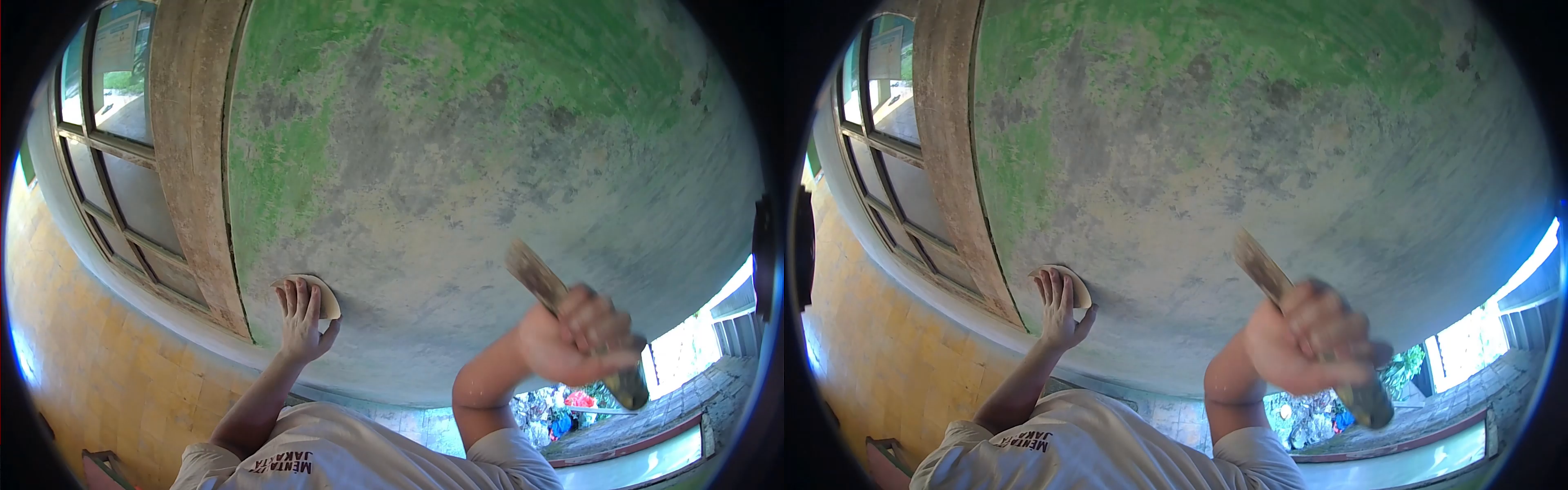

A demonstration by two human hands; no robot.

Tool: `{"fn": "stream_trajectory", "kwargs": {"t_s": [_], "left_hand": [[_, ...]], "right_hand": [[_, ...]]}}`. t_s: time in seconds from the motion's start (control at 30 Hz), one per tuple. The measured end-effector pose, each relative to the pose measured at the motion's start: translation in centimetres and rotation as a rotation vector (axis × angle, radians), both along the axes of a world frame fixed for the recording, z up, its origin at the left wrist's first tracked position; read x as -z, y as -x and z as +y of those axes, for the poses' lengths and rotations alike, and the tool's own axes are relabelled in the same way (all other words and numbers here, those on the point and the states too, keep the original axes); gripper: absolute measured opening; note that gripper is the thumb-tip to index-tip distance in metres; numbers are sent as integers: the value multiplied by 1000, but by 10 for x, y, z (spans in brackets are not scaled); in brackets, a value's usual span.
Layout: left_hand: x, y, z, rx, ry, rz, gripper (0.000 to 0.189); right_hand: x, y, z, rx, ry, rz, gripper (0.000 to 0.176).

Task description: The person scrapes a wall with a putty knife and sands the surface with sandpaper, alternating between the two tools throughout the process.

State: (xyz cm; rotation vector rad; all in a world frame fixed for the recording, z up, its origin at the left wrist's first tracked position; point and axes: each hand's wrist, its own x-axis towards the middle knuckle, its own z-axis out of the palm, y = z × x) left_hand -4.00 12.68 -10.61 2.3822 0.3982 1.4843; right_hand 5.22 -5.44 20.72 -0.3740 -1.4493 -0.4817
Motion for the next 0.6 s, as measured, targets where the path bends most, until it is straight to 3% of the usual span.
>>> {"fn": "stream_trajectory", "kwargs": {"t_s": [0.1, 0.2, 0.37, 0.43, 0.5, 0.6], "left_hand": [[1, 2, -1, 2, 5, 28, 83], [1, 1, -2, 3, 12, 14, 82], [0, 4, 0, 16, 19, 38, 80], [-1, 5, -1, 15, 24, 38, 80], [-4, 5, -2, 19, 25, 27, 80], [-11, 12, -3, 9, 52, 55, 81]], "right_hand": [[-1, 2, 0, -42, -137, -23, 23], [-1, -7, 16, 133, 37, 4, 26], [-5, 10, -2, -84, -125, 10, 27], [0, -1, 18, -38, -107, -12, 25], [3, -5, 26, 46, 103, 121, 26], [23, -10, 9, 0, 155, 131, 23]]}}
